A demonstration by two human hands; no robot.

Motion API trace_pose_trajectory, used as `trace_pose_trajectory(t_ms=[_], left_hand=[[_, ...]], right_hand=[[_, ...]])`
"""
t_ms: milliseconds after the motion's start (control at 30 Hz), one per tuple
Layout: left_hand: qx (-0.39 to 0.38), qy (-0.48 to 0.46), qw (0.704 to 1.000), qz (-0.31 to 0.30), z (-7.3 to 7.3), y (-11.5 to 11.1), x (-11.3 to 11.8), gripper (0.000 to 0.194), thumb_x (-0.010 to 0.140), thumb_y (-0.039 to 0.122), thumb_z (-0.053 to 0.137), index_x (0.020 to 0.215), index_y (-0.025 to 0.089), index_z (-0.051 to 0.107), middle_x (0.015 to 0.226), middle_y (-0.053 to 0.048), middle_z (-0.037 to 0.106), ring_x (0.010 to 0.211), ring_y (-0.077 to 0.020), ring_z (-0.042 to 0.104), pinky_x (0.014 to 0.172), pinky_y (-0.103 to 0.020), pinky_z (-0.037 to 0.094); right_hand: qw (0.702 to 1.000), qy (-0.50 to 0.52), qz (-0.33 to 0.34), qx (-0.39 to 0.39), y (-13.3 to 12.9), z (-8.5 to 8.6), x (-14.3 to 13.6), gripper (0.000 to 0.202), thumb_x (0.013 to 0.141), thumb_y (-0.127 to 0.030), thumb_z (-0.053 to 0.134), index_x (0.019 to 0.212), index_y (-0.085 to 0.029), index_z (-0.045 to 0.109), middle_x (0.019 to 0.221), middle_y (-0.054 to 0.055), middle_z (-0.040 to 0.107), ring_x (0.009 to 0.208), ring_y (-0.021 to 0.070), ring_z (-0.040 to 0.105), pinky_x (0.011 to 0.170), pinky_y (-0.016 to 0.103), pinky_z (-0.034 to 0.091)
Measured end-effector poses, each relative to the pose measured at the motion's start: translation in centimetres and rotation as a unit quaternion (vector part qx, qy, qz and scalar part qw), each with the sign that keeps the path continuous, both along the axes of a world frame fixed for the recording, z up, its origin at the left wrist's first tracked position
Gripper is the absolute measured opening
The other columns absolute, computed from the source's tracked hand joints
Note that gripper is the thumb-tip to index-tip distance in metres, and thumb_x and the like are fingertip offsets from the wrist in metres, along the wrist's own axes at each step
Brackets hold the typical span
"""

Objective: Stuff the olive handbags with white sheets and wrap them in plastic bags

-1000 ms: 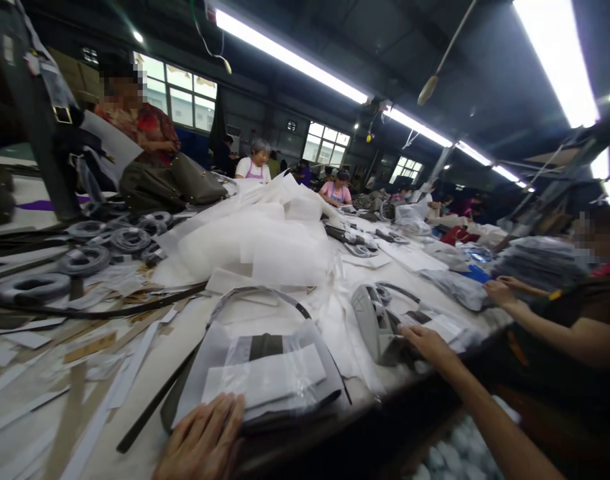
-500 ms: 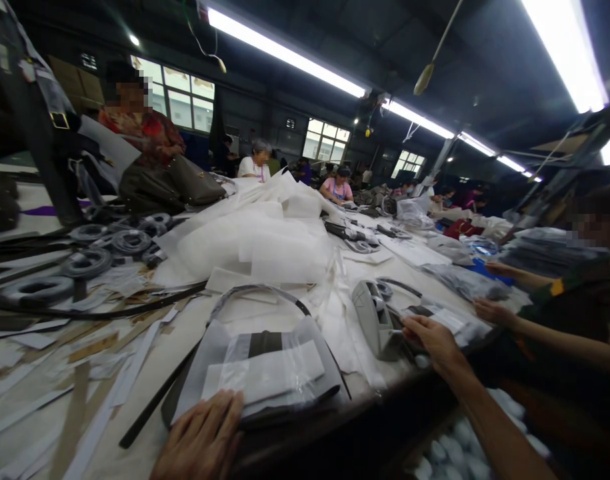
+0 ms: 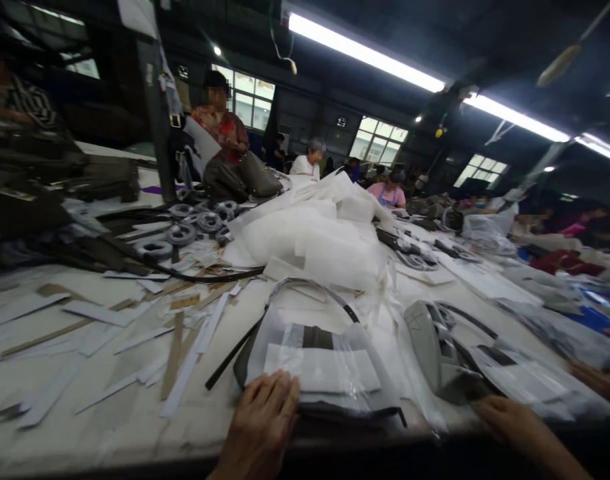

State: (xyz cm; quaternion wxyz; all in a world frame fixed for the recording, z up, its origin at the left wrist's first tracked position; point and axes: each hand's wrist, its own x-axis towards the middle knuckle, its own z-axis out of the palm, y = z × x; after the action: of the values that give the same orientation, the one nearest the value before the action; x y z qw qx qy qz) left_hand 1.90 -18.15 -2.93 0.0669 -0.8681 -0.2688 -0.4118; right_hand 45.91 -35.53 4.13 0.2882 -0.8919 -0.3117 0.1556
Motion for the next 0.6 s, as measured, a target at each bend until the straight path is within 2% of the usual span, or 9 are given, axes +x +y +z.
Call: trace_pose_trajectory(t_ms=[67,167,233,300,367,433,533,600], left_hand=[[-0.01,-0.023,1.0,0.003,-0.1,-0.1,0.3,0.031,0.099,0.019,0.038,0.117,0.019,0.063,0.112,-0.005,0.07,0.107,-0.0202,0.062,0.1,-0.036,0.036],[-0.004,-0.025,1.0,0.001,-0.2,-0.1,0.4,0.032,0.099,0.018,0.037,0.117,0.017,0.064,0.111,-0.006,0.07,0.107,-0.0207,0.061,0.101,-0.036,0.036],[0.001,-0.021,1.0,-0.002,-0.3,-0.1,0.3,0.035,0.1,0.018,0.034,0.118,0.016,0.064,0.111,-0.007,0.069,0.108,-0.0211,0.06,0.101,-0.037,0.035],[0.005,-0.017,1.0,-0.002,-0.5,-0.1,0.2,0.037,0.1,0.019,0.031,0.119,0.016,0.064,0.111,-0.007,0.069,0.108,-0.0215,0.059,0.101,-0.037,0.035],[0.011,-0.011,1.0,0.0,-0.6,-0.1,0.1,0.039,0.101,0.022,0.029,0.119,0.016,0.064,0.113,-0.007,0.068,0.108,-0.0217,0.059,0.101,-0.037,0.035],[0.021,-0.014,1.0,0.005,-0.7,0.0,0.2,0.041,0.102,0.024,0.028,0.118,0.016,0.064,0.112,-0.007,0.068,0.108,-0.0218,0.058,0.1,-0.037,0.036],[0.039,-0.028,0.999,0.017,-0.7,0.1,0.4,0.043,0.101,0.022,0.025,0.111,0.015,0.067,0.107,-0.008,0.068,0.106,-0.0218,0.058,0.099,-0.037,0.037],[0.058,-0.042,0.997,0.028,-0.8,0.3,0.6,0.041,0.1,0.019,0.028,0.107,0.015,0.068,0.103,-0.008,0.069,0.102,-0.0212,0.059,0.097,-0.036,0.038]], right_hand=[[0.995,0.025,0.091,-0.022,2.0,1.5,-2.7,0.028,0.06,-0.05,0.073,0.053,-0.024,0.067,0.048,0.004,0.059,0.047,0.0198,0.053,0.048,0.032,0.041],[0.966,0.072,0.25,-0.013,7.5,4.4,-10.5,0.028,0.071,-0.049,0.07,0.066,-0.022,0.072,0.059,0.003,0.064,0.057,0.0181,0.057,0.055,0.027,0.044],[0.923,0.107,0.37,-0.02,11.9,6.1,-16.4,0.024,0.078,-0.043,0.065,0.07,-0.021,0.071,0.064,0.001,0.065,0.063,0.0172,0.058,0.059,0.025,0.046],[0.872,0.095,0.475,-0.064,16.2,7.0,-21.3,0.018,0.08,-0.034,0.063,0.073,-0.021,0.072,0.062,-0.002,0.065,0.059,0.014,0.057,0.055,0.022,0.041],[0.817,-0.001,0.561,-0.132,20.0,6.9,-24.6,0.01,0.075,-0.029,0.069,0.073,-0.021,0.074,0.06,-0.003,0.065,0.056,0.0122,0.056,0.052,0.021,0.036],[0.762,-0.09,0.608,-0.204,22.9,6.3,-26.5,0.009,0.07,-0.029,0.074,0.074,-0.022,0.076,0.062,-0.003,0.068,0.058,0.0129,0.059,0.052,0.021,0.035],[0.69,-0.171,0.643,-0.284,25.7,5.3,-28.0,0.019,0.07,-0.039,0.077,0.081,-0.024,0.079,0.071,0.0,0.074,0.066,0.0171,0.066,0.053,0.022,0.037],[0.651,-0.227,0.658,-0.304,26.7,4.9,-28.6,0.025,0.07,-0.046,0.078,0.084,-0.024,0.079,0.074,0.003,0.076,0.068,0.0202,0.068,0.053,0.024,0.037]])
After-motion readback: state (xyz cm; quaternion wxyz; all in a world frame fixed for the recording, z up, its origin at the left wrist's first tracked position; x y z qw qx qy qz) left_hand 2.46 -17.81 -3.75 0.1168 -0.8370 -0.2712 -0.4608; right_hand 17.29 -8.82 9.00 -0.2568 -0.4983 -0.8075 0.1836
